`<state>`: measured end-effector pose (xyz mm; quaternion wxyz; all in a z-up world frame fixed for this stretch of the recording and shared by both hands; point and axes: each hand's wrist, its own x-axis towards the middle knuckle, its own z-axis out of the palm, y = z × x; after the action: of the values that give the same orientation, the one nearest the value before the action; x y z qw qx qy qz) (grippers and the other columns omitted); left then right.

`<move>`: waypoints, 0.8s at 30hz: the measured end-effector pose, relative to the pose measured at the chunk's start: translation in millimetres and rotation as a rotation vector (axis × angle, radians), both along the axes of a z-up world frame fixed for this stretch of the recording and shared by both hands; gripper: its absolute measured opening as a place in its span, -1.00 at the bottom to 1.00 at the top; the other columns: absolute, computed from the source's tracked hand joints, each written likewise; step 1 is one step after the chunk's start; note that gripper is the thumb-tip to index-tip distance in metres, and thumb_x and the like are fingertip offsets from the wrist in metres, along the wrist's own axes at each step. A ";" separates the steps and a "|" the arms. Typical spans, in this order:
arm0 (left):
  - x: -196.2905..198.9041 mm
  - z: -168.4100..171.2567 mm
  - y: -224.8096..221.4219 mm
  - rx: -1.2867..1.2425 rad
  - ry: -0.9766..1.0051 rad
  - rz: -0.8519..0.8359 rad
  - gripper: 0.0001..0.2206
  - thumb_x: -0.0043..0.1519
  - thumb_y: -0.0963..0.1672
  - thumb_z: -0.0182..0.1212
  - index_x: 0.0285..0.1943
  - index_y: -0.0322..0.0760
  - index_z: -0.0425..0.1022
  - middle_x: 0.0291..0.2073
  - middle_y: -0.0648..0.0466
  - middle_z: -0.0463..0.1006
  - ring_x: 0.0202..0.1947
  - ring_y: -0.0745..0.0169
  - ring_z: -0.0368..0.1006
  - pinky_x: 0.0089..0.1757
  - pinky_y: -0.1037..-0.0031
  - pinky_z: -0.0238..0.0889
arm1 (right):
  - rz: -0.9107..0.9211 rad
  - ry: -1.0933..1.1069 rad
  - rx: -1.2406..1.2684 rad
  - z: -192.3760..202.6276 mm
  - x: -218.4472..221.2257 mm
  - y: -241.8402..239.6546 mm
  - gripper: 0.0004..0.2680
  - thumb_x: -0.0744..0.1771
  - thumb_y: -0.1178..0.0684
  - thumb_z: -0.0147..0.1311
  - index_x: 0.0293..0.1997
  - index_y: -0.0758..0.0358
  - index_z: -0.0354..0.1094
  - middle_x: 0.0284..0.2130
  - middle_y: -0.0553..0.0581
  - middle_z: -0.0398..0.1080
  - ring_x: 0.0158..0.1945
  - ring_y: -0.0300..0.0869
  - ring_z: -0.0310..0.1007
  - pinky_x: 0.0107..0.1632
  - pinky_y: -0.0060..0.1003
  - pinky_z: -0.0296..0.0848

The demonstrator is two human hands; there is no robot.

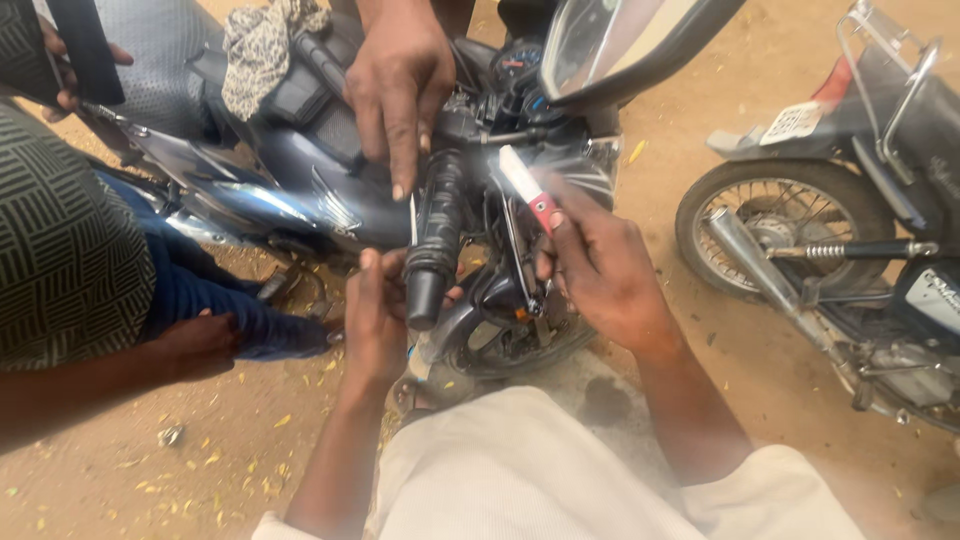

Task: The person cuts a zip tie on the motorcycle handlebar using a folding knife, removes the old grip, sprays a liquid from a blue bottle onto the metal bar, and slides a new handlebar grip onto the handle.

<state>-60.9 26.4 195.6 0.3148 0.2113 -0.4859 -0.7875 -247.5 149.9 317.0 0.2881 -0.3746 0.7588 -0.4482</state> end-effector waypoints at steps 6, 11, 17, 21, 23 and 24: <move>-39.2 -7.3 -12.7 0.398 0.196 -0.065 -0.29 0.43 0.18 -0.33 0.21 -0.62 0.36 -0.12 -0.34 0.61 -0.28 0.05 0.61 -0.22 0.39 0.52 | 0.255 0.232 -0.162 3.3 -15.7 -16.0 -0.67 0.43 0.23 -0.14 0.38 0.11 0.34 -0.47 -0.02 0.29 -0.39 -0.39 0.27 -0.32 -0.45 0.35; -55.7 -10.1 -18.5 0.534 0.230 -0.152 -0.39 0.43 0.17 -0.27 0.28 -0.39 0.35 -0.17 -0.28 0.61 -0.32 0.10 0.58 -0.28 0.39 0.48 | 0.138 0.192 0.093 10.3 -20.5 -29.3 -0.68 0.39 0.17 -0.02 0.32 0.03 0.36 -0.54 -0.03 0.32 -0.48 -0.35 0.24 -0.40 -0.36 0.34; -68.4 -5.6 -33.4 0.846 0.283 -0.354 -0.38 0.45 0.16 -0.29 0.16 -0.48 0.39 -0.22 -0.14 0.62 -0.28 0.14 0.58 -0.22 0.40 0.47 | 0.008 0.254 0.264 18.0 -5.8 -45.9 -0.72 0.38 0.05 0.00 0.25 0.10 0.38 -0.44 -0.03 0.53 -0.44 -0.41 0.45 -0.33 -0.43 0.44; -66.0 1.7 -29.2 0.901 0.326 -0.463 -0.47 0.49 0.12 -0.30 0.10 -0.40 0.40 -0.23 -0.12 0.59 -0.23 0.15 0.53 -0.15 0.38 0.43 | -0.109 0.337 0.550 35.4 12.7 -51.2 -0.69 0.41 0.04 0.05 0.34 0.06 0.42 -0.52 0.23 0.44 -0.46 -0.26 0.27 -0.35 -0.32 0.32; -65.7 3.6 -30.4 0.946 0.320 -0.454 -0.52 0.50 0.10 -0.27 0.06 -0.35 0.40 -0.24 -0.05 0.55 -0.20 0.18 0.51 -0.14 0.38 0.40 | -0.108 0.267 0.396 44.1 21.9 -59.8 -0.72 0.41 0.05 0.03 0.29 0.17 0.39 -0.42 0.05 0.52 -0.35 -0.40 0.37 -0.29 -0.40 0.40; -67.5 4.3 -31.5 0.987 0.300 -0.443 -0.54 0.49 0.10 -0.25 0.04 -0.34 0.40 -0.24 -0.01 0.53 -0.19 0.19 0.49 -0.13 0.38 0.39 | -0.103 0.232 0.313 47.1 25.5 -65.3 -0.73 0.41 0.06 0.02 0.27 0.22 0.37 -0.37 -0.04 0.57 -0.30 -0.47 0.43 -0.26 -0.43 0.44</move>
<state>-128.3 -5.1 199.8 0.0712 0.1123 -0.0426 -0.9902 -222.0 84.6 364.0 0.2299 -0.3350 0.8656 -0.2928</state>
